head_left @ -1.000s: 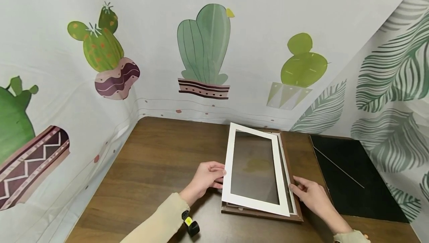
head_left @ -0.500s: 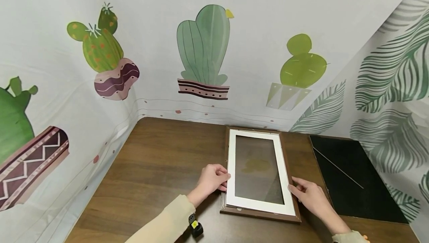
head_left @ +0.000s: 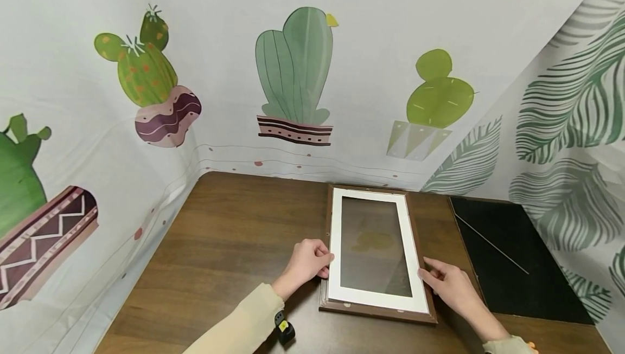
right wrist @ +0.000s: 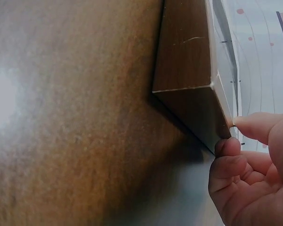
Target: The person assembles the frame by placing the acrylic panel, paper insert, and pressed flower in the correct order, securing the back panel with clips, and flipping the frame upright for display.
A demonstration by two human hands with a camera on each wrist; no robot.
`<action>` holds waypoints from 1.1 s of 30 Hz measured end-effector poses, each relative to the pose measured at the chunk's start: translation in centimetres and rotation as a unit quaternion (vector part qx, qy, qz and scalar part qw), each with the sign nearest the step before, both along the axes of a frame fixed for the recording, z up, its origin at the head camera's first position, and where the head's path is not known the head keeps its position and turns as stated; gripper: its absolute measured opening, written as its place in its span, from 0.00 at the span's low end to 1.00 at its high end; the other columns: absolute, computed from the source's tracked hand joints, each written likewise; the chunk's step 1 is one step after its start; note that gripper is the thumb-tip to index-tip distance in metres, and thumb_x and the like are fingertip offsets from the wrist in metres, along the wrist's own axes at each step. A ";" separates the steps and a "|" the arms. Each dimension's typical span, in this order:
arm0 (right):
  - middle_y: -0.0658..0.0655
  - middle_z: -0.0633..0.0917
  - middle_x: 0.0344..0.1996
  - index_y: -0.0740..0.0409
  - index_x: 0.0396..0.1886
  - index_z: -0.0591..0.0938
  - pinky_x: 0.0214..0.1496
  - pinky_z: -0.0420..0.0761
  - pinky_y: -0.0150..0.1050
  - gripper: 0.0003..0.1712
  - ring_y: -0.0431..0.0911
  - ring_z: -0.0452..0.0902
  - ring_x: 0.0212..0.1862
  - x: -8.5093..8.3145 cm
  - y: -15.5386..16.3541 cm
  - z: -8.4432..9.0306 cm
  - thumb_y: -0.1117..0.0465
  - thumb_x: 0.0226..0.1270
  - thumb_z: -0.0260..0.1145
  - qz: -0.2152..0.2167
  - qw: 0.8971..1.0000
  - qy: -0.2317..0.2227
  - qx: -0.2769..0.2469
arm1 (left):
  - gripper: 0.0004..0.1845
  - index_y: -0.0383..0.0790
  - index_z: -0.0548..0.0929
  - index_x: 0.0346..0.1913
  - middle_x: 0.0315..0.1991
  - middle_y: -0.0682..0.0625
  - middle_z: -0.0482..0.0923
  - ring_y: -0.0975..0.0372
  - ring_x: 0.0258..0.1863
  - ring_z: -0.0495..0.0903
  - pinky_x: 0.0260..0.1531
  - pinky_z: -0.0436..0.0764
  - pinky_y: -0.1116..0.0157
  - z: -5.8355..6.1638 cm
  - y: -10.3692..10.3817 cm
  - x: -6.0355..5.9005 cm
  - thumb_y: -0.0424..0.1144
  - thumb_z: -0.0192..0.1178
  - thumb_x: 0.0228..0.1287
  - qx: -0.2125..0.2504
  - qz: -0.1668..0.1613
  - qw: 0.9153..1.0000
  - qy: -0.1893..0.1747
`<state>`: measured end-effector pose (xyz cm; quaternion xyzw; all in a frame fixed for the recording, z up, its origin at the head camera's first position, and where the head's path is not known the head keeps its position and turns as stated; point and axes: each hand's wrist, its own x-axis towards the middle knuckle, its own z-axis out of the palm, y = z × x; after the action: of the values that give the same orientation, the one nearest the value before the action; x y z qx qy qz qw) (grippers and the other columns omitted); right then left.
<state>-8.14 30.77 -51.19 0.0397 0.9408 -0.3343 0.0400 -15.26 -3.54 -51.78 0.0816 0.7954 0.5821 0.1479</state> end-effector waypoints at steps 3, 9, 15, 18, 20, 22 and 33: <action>0.48 0.79 0.24 0.74 0.64 0.79 0.23 0.70 0.34 0.31 0.39 0.72 0.23 0.0 0.0 0.0 0.53 0.74 0.69 0.000 1.000 -0.002 0.001 | 0.06 0.32 0.83 0.30 0.19 0.50 0.81 0.68 0.14 0.82 0.18 0.87 0.66 0.1 0.1 -0.1 0.27 0.69 0.65 0.003 -0.001 1.000 -0.002; 0.48 0.78 0.25 0.74 0.64 0.79 0.23 0.69 0.33 0.31 0.39 0.71 0.23 0.0 0.2 -0.1 0.53 0.74 0.70 0.001 1.000 0.000 0.000 | 0.08 0.34 0.82 0.29 0.18 0.49 0.81 0.67 0.13 0.79 0.17 0.86 0.66 0.5 0.2 0.0 0.28 0.70 0.65 -0.029 -0.009 0.999 0.034; 0.48 0.77 0.25 0.73 0.61 0.81 0.25 0.69 0.33 0.29 0.38 0.69 0.23 0.1 0.2 -0.2 0.55 0.72 0.71 0.006 1.000 0.017 0.002 | 0.10 0.38 0.79 0.28 0.18 0.53 0.76 0.68 0.13 0.76 0.14 0.80 0.71 0.2 0.2 0.0 0.28 0.71 0.64 -0.085 -0.014 0.993 0.087; 0.48 0.76 0.25 0.72 0.61 0.81 0.26 0.68 0.32 0.29 0.37 0.68 0.24 0.1 0.2 -0.2 0.55 0.70 0.72 0.013 1.000 0.019 -0.001 | 0.10 0.36 0.78 0.32 0.21 0.52 0.74 0.67 0.12 0.75 0.13 0.78 0.71 0.0 0.2 0.0 0.27 0.71 0.63 -0.091 -0.010 0.991 0.095; 0.47 0.76 0.25 0.72 0.61 0.80 0.27 0.68 0.32 0.29 0.37 0.67 0.25 0.0 0.2 -0.2 0.55 0.70 0.73 0.019 1.000 0.018 -0.002 | 0.11 0.35 0.77 0.38 0.24 0.51 0.73 0.66 0.12 0.75 0.13 0.78 0.70 -0.2 0.1 -0.1 0.28 0.72 0.62 -0.095 -0.004 0.991 0.093; 0.47 0.76 0.25 0.72 0.62 0.79 0.27 0.68 0.32 0.31 0.37 0.67 0.25 0.0 0.2 -0.2 0.54 0.70 0.73 0.024 1.000 0.014 -0.004 | 0.16 0.33 0.76 0.46 0.27 0.49 0.73 0.65 0.12 0.75 0.13 0.79 0.69 -0.3 0.0 -0.2 0.29 0.73 0.61 -0.095 0.003 0.992 0.086; 0.47 0.75 0.24 0.75 0.58 0.78 0.28 0.71 0.32 0.28 0.38 0.67 0.24 -0.2 -0.3 -0.5 0.57 0.70 0.73 0.025 0.999 0.032 0.011 | 0.26 0.24 0.77 0.57 0.34 0.46 0.74 0.65 0.13 0.78 0.16 0.82 0.68 -0.9 -0.5 -0.2 0.36 0.73 0.64 -0.112 -0.015 0.991 0.070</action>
<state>-8.33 30.43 -51.65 0.0064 0.9460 -0.3238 0.0179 -15.49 -4.08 -52.67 0.1172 0.8626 0.4799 0.1086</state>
